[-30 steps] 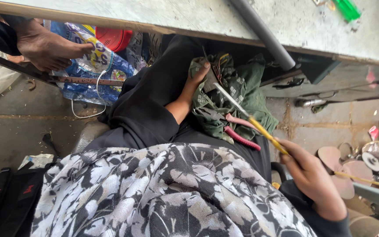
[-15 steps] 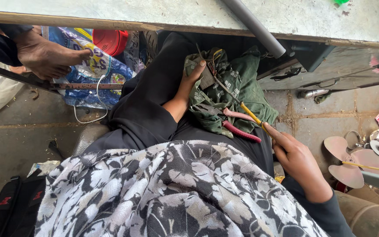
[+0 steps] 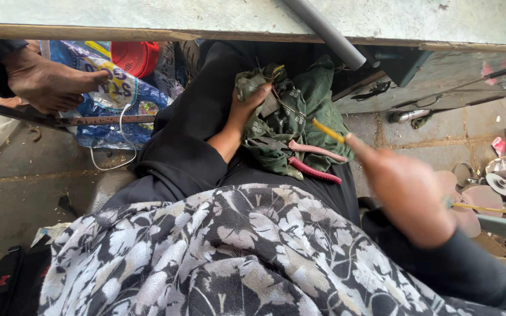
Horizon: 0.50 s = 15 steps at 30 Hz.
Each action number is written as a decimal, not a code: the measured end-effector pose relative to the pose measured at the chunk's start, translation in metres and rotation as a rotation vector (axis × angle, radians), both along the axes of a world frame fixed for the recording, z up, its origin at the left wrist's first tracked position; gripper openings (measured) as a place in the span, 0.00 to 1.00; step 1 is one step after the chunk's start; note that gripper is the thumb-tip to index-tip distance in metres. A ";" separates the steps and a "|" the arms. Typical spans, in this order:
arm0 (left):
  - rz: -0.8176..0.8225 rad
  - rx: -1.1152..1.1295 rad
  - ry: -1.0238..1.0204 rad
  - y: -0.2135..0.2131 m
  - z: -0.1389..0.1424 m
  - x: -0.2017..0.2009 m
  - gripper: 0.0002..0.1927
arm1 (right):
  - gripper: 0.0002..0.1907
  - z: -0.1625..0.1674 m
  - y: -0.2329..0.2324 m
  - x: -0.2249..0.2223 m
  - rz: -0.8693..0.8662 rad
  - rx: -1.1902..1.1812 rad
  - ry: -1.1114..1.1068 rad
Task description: The person disassembles an electrical transformer by hand using pliers, a screwdriver, and a hammer to remove the metal casing and components.
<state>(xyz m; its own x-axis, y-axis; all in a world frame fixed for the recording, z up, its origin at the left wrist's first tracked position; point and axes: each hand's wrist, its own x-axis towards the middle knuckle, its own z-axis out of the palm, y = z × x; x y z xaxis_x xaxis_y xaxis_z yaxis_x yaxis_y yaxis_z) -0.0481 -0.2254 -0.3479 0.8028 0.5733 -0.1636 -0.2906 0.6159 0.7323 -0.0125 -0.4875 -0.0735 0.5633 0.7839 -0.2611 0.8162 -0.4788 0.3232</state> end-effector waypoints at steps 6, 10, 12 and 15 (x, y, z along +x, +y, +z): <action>-0.127 0.010 0.055 0.000 0.022 -0.012 0.35 | 0.21 -0.035 -0.018 0.130 -0.312 -0.036 0.476; -0.248 -0.045 0.019 0.000 0.032 -0.017 0.37 | 0.22 -0.084 -0.043 0.173 -0.200 0.184 0.780; -0.262 -0.071 -0.012 0.001 0.033 -0.017 0.38 | 0.21 -0.102 -0.061 0.178 -0.157 0.271 0.796; -0.242 -0.142 0.000 0.002 0.030 -0.015 0.39 | 0.19 -0.089 -0.125 0.187 -0.303 0.374 0.705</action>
